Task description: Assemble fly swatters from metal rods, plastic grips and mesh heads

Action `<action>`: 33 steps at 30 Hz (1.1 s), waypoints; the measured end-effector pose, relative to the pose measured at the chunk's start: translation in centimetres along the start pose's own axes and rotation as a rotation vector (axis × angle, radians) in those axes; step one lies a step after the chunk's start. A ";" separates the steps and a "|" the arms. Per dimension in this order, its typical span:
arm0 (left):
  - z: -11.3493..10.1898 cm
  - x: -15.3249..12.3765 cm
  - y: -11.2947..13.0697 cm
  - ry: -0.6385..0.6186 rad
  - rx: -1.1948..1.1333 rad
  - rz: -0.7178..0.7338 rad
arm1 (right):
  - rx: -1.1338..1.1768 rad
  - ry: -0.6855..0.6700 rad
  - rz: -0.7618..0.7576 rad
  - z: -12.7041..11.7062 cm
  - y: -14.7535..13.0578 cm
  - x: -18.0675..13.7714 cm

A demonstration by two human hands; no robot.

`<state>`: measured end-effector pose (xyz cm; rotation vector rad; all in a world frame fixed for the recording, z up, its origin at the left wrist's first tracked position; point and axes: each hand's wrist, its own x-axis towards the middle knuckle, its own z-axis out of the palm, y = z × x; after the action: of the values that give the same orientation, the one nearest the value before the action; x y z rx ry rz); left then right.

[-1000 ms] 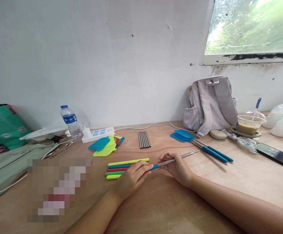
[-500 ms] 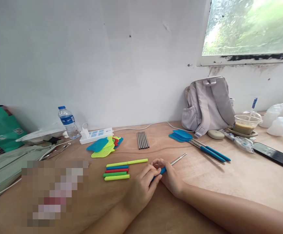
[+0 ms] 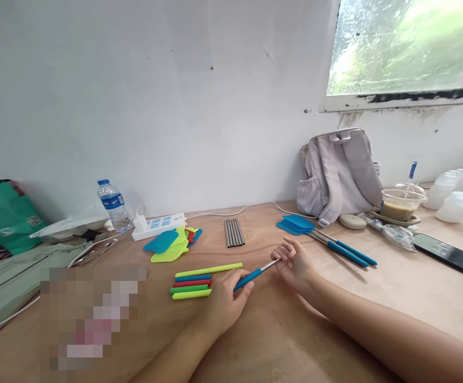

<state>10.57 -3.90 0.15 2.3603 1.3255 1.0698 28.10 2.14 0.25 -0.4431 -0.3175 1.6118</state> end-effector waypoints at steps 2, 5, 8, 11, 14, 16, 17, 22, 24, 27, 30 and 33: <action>0.2 -0.2 0.3 -0.063 0.021 0.017 | 0.038 0.012 0.012 -0.2 -0.4 0.1; 0.7 -0.4 1.0 -0.086 0.050 0.069 | 0.022 0.069 -0.065 -0.4 -0.3 0.1; 1.0 -0.7 1.6 -0.081 0.112 0.106 | -0.026 0.097 -0.122 -0.5 0.2 0.1; 1.4 -1.0 1.8 -0.090 0.183 0.136 | -0.050 0.111 -0.122 -0.5 0.7 0.1; 2.0 -1.4 1.7 -0.075 0.235 0.161 | -0.062 0.138 -0.105 -0.6 1.2 0.0; 2.4 -1.6 1.7 -0.036 0.277 0.183 | -0.064 0.156 -0.092 -0.7 1.6 -0.1; 2.6 -1.6 1.7 -0.017 0.301 0.195 | -0.065 0.163 -0.085 -0.7 1.8 -0.1; 3.0 -1.7 2.0 0.019 0.438 0.250 | -0.084 0.173 -0.063 -1.0 2.5 -0.3; 2.8 -1.8 2.1 0.005 0.493 0.282 | -0.091 0.171 -0.055 -1.0 2.6 -0.6; 2.6 -2.0 2.6 -0.033 0.550 0.326 | -0.094 0.172 -0.032 -0.9 2.8 -1.1; 2.4 -2.0 2.9 -0.047 0.593 0.384 | -0.084 0.173 0.020 -0.9 2.9 -1.3; 2.1 -1.7 2.8 -0.014 0.572 0.403 | -0.064 0.161 0.050 -0.7 2.5 -1.3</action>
<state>13.27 -6.57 -0.77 3.1523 1.3151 0.8355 26.28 0.57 -1.41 -0.6308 -0.2383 1.6065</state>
